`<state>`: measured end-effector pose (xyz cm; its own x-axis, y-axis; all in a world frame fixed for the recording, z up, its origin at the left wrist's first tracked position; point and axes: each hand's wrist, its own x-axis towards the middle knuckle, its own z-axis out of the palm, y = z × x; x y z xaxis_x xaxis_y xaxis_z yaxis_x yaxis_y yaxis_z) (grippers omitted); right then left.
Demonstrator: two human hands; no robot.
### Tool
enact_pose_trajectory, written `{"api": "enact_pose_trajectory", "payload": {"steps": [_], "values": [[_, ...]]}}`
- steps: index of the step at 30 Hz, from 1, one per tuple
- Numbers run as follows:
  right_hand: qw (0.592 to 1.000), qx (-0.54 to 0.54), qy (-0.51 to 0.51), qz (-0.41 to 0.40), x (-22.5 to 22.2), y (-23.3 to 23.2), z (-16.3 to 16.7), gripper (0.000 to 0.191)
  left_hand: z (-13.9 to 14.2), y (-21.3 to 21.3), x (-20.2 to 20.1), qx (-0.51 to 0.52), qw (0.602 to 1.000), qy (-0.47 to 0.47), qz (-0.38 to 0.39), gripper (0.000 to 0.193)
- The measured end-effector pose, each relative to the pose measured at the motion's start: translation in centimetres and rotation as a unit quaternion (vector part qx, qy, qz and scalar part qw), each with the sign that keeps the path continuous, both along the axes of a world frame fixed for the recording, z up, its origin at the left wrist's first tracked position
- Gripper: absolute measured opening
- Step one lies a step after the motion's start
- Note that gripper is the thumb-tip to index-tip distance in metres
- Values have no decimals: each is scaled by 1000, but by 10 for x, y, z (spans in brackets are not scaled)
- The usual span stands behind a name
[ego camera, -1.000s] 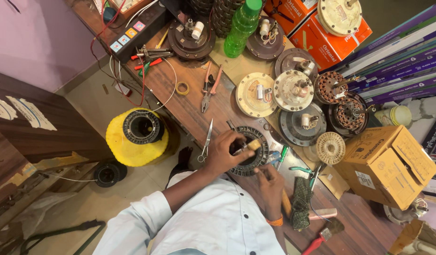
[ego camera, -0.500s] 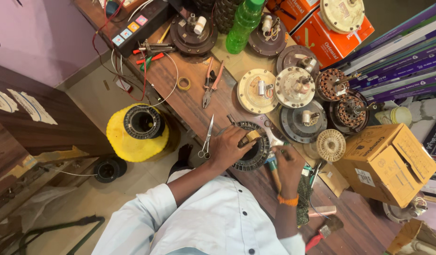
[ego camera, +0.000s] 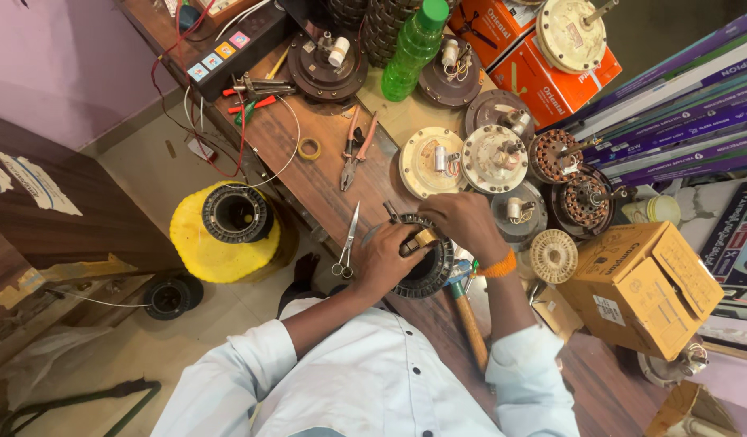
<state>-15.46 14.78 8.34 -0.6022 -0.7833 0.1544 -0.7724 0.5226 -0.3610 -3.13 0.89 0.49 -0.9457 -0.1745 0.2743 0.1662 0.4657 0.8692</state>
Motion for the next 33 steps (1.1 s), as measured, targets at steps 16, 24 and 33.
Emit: {"api": "enact_pose_trajectory", "payload": {"steps": [16,24,33], "values": [[965,-97,-125,-208,83,1,30,7,-35,-7,-3,373,915,-156,6,55],[890,-255,-170,-338,129,9,-42,9,-47,-11,1,310,950,-1,-24,57],[866,-256,-184,-388,138,28,-88,6,-3,-19,11,51,996,43,-65,65]]}}
